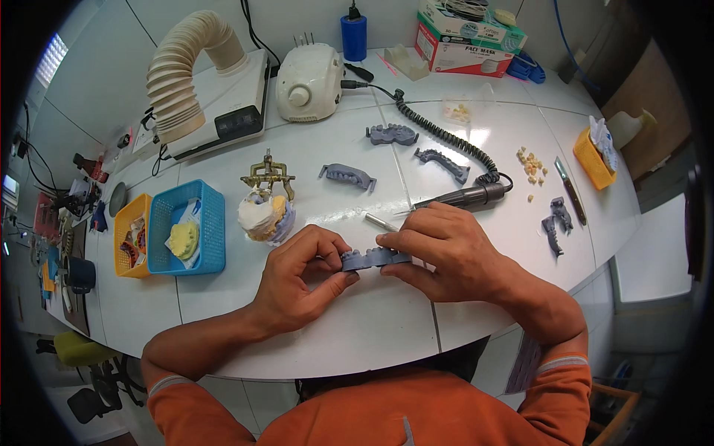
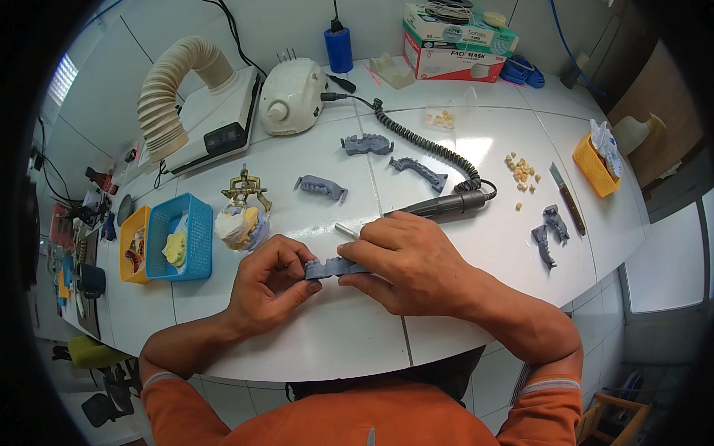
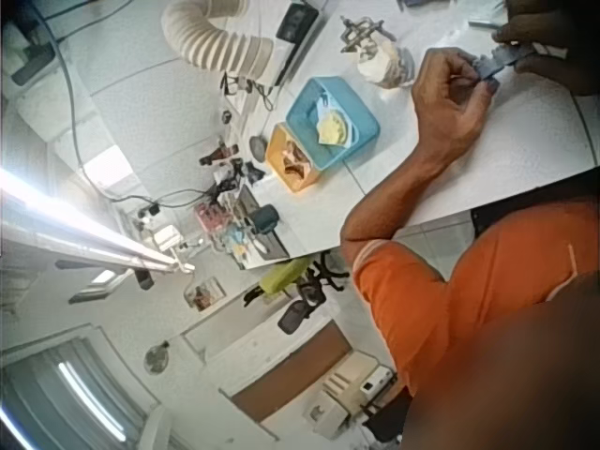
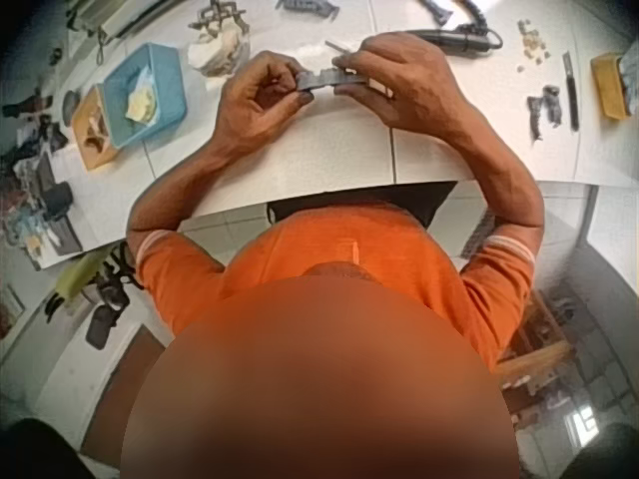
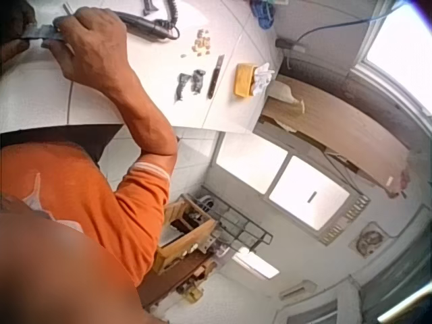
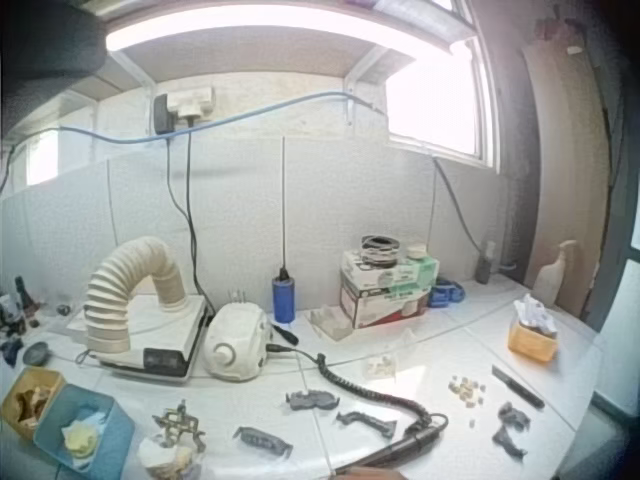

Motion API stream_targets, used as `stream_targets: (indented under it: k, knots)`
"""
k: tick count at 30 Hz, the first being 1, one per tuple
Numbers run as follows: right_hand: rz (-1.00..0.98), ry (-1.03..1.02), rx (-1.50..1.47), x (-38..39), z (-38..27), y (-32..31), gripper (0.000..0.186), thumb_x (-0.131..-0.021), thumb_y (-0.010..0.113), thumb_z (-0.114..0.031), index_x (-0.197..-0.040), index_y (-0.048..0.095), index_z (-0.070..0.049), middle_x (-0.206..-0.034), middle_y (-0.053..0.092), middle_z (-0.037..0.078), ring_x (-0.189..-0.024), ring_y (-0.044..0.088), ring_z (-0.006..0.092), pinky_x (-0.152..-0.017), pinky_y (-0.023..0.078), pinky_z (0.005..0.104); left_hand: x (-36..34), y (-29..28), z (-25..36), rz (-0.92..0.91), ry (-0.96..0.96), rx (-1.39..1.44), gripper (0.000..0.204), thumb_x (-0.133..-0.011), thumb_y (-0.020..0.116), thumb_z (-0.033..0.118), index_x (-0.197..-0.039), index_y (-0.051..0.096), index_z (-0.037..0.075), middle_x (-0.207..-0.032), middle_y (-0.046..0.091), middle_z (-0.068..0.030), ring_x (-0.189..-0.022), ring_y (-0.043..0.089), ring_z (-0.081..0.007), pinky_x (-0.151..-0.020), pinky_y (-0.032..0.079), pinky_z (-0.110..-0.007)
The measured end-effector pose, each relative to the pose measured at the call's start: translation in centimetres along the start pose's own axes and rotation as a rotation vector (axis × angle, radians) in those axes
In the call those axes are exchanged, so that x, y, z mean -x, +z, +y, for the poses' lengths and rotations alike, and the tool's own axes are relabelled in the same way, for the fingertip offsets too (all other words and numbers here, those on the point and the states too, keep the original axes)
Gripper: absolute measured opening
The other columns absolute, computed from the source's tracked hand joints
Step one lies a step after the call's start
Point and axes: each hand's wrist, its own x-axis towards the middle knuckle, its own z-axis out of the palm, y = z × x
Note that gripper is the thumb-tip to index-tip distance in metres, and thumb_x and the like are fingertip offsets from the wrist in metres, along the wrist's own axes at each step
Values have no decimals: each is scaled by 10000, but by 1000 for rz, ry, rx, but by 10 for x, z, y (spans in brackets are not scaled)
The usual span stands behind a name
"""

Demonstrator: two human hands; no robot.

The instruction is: The recorder uses a hobby knife and a rotary dental tool to trim and shape gray 3D-printed denture bases on a lab bench.

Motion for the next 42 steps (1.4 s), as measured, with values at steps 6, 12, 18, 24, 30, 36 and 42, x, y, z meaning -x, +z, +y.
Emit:
stream_targets:
  k: [6, 12, 18, 24, 30, 36, 42]
  knots:
    - [-2, 5, 1, 1, 1, 2, 294, -872, 902, -206, -1072, 760, -44, -813, 618, 68, -732, 653, 271, -715, 522, 406, 1, 1, -4, 5, -14, 25, 265, -948, 852, 35, -1024, 598, 18, -1166, 674, -133, -1045, 723, -168, -909, 666, -288]
    - [-3, 9, -6, 0, 0, 0, 292, -875, 898, -201, -1074, 758, -40, -814, 615, 71, -741, 658, 278, -720, 525, 405, 2, 0, -3, -1, -19, 27, 267, -947, 856, 35, -1020, 600, 14, -1167, 673, -131, -1043, 724, -166, -902, 664, -285]
    - [-14, 11, -11, 0, 0, -1, 334, -841, 908, -178, -1106, 753, -48, -884, 622, 75, -799, 667, 275, -744, 542, 412, 2, 0, -4, 7, 15, 41, 264, -925, 848, -9, -1008, 599, 17, -1201, 668, -141, -1067, 737, -180, -912, 667, -303]
    - [-17, 12, -14, 0, 0, 0, 381, -798, 920, -147, -1131, 758, -59, -903, 627, 70, -810, 671, 275, -766, 555, 411, 1, -1, -4, -2, 46, -24, 272, -895, 842, -32, -986, 592, 22, -1219, 672, -146, -1059, 739, -187, -921, 663, -315]
    - [-12, 0, -5, 1, 2, 1, 416, -777, 934, -149, -1145, 761, -62, -919, 632, 65, -819, 678, 269, -767, 557, 412, 1, -1, -7, 11, 101, -66, 329, -877, 908, 90, -972, 595, 51, -1159, 695, -130, -983, 711, -181, -850, 595, -314]
    - [-18, -27, -5, 0, -2, 4, 447, -750, 938, -129, -1152, 751, -69, -917, 622, 58, -829, 683, 255, -750, 544, 407, 2, 0, -7, 31, 86, -62, 388, -878, 945, 199, -1011, 609, 57, -1075, 707, -101, -926, 682, -182, -801, 546, -315]
    - [-2, -60, 0, -1, -3, 5, 459, -746, 934, -116, -1159, 737, -73, -898, 602, 51, -816, 675, 243, -734, 533, 397, 5, 5, -5, 82, -36, 103, 363, -923, 910, 211, -1106, 660, 22, -1033, 699, -98, -913, 707, -176, -800, 572, -314]
